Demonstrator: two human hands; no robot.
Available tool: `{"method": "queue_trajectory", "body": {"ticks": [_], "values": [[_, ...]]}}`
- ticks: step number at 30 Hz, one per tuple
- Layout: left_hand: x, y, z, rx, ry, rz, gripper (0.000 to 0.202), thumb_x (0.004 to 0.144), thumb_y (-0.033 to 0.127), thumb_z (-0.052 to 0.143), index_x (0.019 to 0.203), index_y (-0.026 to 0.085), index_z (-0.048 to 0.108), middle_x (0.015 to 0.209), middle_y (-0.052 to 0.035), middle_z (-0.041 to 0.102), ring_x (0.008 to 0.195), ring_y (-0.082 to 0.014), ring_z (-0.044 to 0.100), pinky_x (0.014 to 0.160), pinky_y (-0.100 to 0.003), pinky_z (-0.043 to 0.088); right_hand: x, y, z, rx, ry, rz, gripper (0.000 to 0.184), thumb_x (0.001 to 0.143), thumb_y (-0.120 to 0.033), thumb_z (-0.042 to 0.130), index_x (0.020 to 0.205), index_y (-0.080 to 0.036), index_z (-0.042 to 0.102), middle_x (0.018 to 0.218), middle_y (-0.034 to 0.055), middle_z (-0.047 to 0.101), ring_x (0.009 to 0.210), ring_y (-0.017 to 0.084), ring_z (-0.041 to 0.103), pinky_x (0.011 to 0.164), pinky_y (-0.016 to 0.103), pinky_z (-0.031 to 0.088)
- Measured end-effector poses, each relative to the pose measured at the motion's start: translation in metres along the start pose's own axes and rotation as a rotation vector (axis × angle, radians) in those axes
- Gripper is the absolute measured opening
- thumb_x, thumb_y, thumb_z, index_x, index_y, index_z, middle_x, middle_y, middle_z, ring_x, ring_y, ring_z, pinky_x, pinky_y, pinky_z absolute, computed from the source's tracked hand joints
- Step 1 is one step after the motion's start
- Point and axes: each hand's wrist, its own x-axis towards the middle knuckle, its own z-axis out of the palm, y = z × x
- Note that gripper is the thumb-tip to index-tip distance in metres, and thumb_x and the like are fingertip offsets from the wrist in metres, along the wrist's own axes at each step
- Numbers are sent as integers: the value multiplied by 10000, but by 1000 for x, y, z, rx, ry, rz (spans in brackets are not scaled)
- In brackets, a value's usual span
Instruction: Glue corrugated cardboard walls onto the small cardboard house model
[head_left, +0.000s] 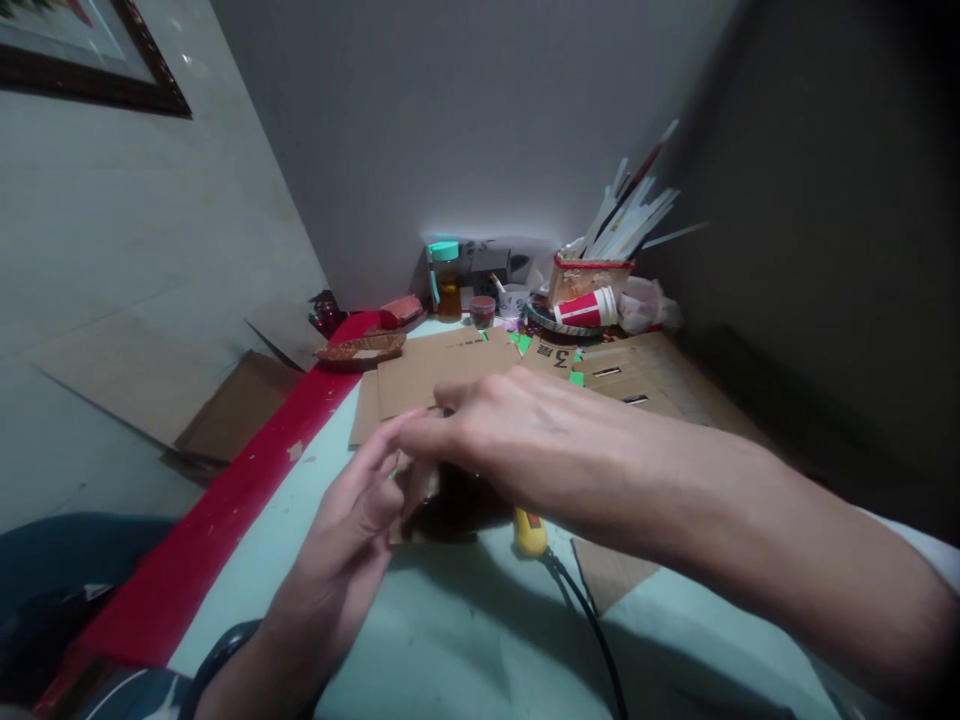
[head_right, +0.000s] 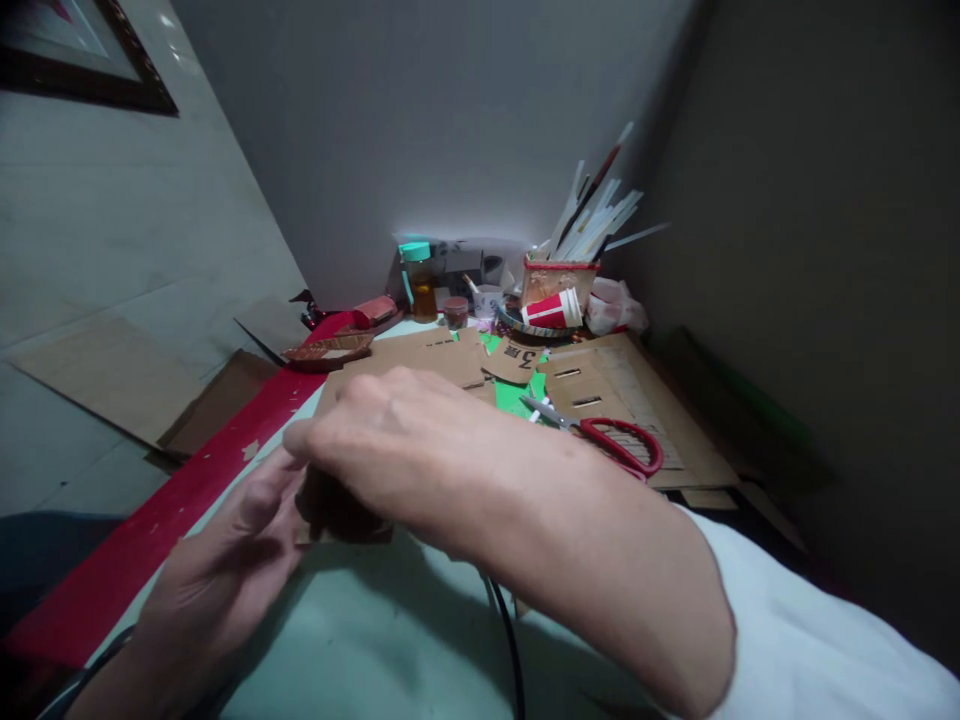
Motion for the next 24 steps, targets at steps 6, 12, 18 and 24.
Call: {"method": "queue_trajectory", "body": {"ticks": [6,12,18,24], "values": [[0,3,-1,149,-36,0,510,760,325,823,1239,258,664,1341,-57,659,1374,-350,485,1128,-420,423,4,-6,-3,-108,-29,17,113,873,-158,720,965,-220,739,767,-9,589,574,105,423,476,265,257],[2,4,1,188,-21,-7,554,740,353,828,1250,222,656,1326,-93,672,1362,-383,491,1118,-451,432,1,-5,0,-91,-23,10,102,965,-132,608,1012,-177,686,819,-6,583,567,83,416,489,272,238],[1,5,7,139,40,-26,688,698,347,865,1321,237,596,1401,-102,625,1379,-389,482,1126,-460,439,-9,6,14,-73,245,-30,116,917,-126,597,996,-175,528,729,-50,491,524,77,291,458,251,185],[-1,0,5,393,153,156,770,603,414,922,1311,376,621,1443,3,578,1402,-324,462,1143,-348,426,-14,9,29,61,386,128,317,793,-66,608,959,-229,394,681,-83,511,481,73,343,426,209,189]]}}
